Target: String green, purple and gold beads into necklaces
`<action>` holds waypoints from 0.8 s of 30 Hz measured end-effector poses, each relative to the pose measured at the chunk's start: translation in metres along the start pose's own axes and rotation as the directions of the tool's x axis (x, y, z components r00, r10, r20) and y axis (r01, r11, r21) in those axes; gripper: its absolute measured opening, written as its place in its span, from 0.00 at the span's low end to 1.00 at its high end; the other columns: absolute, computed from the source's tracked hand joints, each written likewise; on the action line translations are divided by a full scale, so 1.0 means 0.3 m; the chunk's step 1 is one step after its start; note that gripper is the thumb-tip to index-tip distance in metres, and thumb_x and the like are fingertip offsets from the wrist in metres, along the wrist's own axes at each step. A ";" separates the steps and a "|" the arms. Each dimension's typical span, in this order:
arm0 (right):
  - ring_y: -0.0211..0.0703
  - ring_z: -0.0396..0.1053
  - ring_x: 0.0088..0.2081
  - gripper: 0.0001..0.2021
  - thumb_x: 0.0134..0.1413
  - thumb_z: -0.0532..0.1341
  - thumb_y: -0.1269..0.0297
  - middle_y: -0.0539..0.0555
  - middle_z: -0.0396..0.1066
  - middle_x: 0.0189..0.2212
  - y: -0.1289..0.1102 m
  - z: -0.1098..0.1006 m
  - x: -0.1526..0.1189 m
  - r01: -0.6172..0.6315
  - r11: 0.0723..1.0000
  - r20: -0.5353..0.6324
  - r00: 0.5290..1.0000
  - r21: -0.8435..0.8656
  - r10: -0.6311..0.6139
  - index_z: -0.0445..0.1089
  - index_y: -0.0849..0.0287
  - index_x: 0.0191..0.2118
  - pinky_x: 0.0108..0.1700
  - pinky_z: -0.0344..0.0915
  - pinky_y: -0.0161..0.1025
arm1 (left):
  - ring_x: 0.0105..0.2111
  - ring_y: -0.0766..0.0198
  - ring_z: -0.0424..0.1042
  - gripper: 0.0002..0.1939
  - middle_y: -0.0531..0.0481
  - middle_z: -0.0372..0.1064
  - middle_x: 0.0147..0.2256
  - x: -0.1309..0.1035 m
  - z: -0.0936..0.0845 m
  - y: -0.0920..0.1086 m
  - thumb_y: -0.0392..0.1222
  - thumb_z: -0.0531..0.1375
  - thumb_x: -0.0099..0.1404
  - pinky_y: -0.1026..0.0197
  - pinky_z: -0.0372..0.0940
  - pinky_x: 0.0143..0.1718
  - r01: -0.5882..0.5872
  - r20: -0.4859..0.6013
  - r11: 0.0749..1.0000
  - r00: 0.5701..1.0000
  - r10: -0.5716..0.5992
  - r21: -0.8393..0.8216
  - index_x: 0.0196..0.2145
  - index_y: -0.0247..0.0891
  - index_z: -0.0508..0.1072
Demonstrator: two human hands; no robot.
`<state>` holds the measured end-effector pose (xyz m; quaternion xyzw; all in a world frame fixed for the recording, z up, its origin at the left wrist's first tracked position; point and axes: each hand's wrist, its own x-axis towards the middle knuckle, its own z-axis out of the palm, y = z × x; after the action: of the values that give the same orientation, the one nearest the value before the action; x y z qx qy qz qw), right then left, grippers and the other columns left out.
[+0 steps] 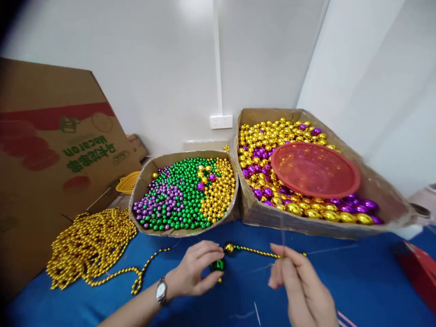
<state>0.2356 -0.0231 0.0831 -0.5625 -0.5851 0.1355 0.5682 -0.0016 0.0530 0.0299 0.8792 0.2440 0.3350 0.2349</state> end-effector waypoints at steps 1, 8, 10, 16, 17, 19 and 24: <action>0.38 0.67 0.20 0.12 0.63 0.49 0.58 0.48 0.65 0.19 0.007 0.012 0.000 0.000 0.999 0.048 0.999 -0.033 0.002 0.66 0.55 0.42 0.24 0.66 0.32 | 0.44 0.55 0.70 0.20 0.41 0.72 0.43 0.041 -0.027 0.002 0.37 0.58 0.61 0.54 0.64 0.46 0.013 -0.097 1.000 0.995 -0.013 0.002 0.51 0.43 0.68; 0.35 0.68 0.20 0.12 0.64 0.48 0.59 0.46 0.67 0.19 0.058 0.078 -0.024 0.065 0.997 0.184 0.981 -0.039 -0.057 0.64 0.54 0.45 0.24 0.66 0.27 | 0.51 0.48 0.61 0.17 0.38 0.65 0.49 0.369 -0.189 -0.234 0.36 0.57 0.60 0.47 0.56 0.52 0.499 -0.420 0.853 0.814 -0.401 0.155 0.48 0.37 0.69; 0.35 0.69 0.21 0.12 0.65 0.47 0.60 0.47 0.68 0.20 0.069 0.099 -0.039 0.061 0.997 0.223 0.973 -0.041 -0.051 0.64 0.54 0.46 0.25 0.67 0.27 | 0.50 0.45 0.61 0.17 0.37 0.66 0.46 0.414 -0.212 -0.299 0.34 0.60 0.57 0.44 0.56 0.51 0.549 -0.409 0.826 0.787 -0.462 0.124 0.45 0.35 0.70; 0.38 0.75 0.29 0.12 0.62 0.51 0.61 0.52 0.76 0.31 0.131 0.152 -0.061 0.200 0.974 0.229 0.958 -0.107 -0.171 0.68 0.55 0.45 0.29 0.71 0.27 | 0.42 0.54 0.67 0.14 0.42 0.69 0.40 0.354 -0.208 -0.278 0.39 0.60 0.58 0.48 0.62 0.46 0.520 -0.376 0.853 0.783 -0.496 -0.041 0.43 0.35 0.71; 0.40 0.76 0.32 0.11 0.62 0.51 0.61 0.52 0.77 0.34 0.141 0.162 -0.060 0.245 0.962 0.217 0.952 -0.122 -0.215 0.69 0.54 0.44 0.33 0.72 0.28 | 0.40 0.57 0.68 0.15 0.43 0.69 0.40 0.323 -0.199 -0.249 0.42 0.59 0.60 0.51 0.64 0.44 0.502 -0.360 0.852 0.776 -0.519 -0.146 0.45 0.36 0.70; 0.41 0.76 0.36 0.11 0.61 0.51 0.62 0.53 0.77 0.37 0.156 0.183 -0.061 0.320 0.936 0.215 0.934 -0.146 -0.285 0.69 0.55 0.43 0.38 0.72 0.30 | 0.37 0.61 0.70 0.18 0.46 0.68 0.39 0.255 -0.176 -0.184 0.45 0.60 0.60 0.55 0.67 0.41 0.418 -0.283 0.761 0.750 -0.597 -0.496 0.47 0.37 0.69; 0.42 0.76 0.35 0.12 0.61 0.51 0.66 0.53 0.77 0.36 0.164 0.229 -0.077 0.414 0.892 0.247 0.897 -0.179 -0.367 0.70 0.57 0.43 0.37 0.73 0.32 | 0.38 0.63 0.70 0.17 0.46 0.69 0.39 0.124 -0.129 -0.072 0.47 0.65 0.56 0.57 0.67 0.42 0.157 -0.119 0.293 0.663 -0.739 -0.943 0.42 0.37 0.73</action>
<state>0.1977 0.0073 0.0101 -0.4767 -0.7539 0.0077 0.4520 -0.0103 0.1013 0.0609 0.3734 0.3393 0.5563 0.6603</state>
